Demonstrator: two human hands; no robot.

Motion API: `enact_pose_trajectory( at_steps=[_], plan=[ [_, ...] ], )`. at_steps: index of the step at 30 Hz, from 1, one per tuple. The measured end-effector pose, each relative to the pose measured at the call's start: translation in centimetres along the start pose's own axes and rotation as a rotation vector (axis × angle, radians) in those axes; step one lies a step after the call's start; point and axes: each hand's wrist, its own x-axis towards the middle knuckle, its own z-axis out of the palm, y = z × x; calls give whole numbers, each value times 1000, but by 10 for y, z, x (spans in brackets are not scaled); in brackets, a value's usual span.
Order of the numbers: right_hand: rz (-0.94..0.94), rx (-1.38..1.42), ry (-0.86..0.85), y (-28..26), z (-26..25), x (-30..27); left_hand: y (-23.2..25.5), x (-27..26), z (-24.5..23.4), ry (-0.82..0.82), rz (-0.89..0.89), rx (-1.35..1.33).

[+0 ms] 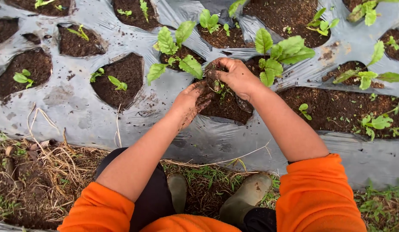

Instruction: The person kneels on the ground and removes small weeds by hand from around young plants growing in holes in a plastic sheet. The person pulls the weeds from the soil and discards them to the side.

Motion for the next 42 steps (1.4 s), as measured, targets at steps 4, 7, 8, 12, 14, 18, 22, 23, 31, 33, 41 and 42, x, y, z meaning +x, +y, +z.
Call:
enact_pose_trajectory(
  at_steps=[4,7,8,12,14,18,22,23,31,33,41,42],
  plan=[
    [143,-55,-29,2,36,18,-11,-6,-27,38,167,-525],
    [47,-76,-76,-4,84,35,28,-1,-52,175,139,-657],
    [-69,-58,-76,-14,106,33,45,1,-65,291,92,-713],
    [-257,-368,-255,-10,185,88,85,-116,-113,351,323,-1000],
    [-262,-344,-375,-44,238,70,85,-191,-143,285,434,-910],
    [-395,-310,-611,-52,356,64,-2,-284,-273,419,529,-954],
    [-619,-766,-1072,-113,442,-9,-75,-374,-301,1101,344,-722],
    [-421,-990,-1270,-139,457,-38,-99,-384,-313,1275,150,-587],
    [-622,-784,-952,-172,515,-67,-118,-399,-318,1541,345,-533],
    [-660,-694,-873,-173,527,-78,-94,-398,-315,1511,456,-587],
    [-539,-1198,-1090,-74,539,-51,-36,-422,-282,1328,-40,-83],
    [-538,-1204,-1070,-51,543,-39,-59,-410,-296,1315,-27,-73]
  ],
)
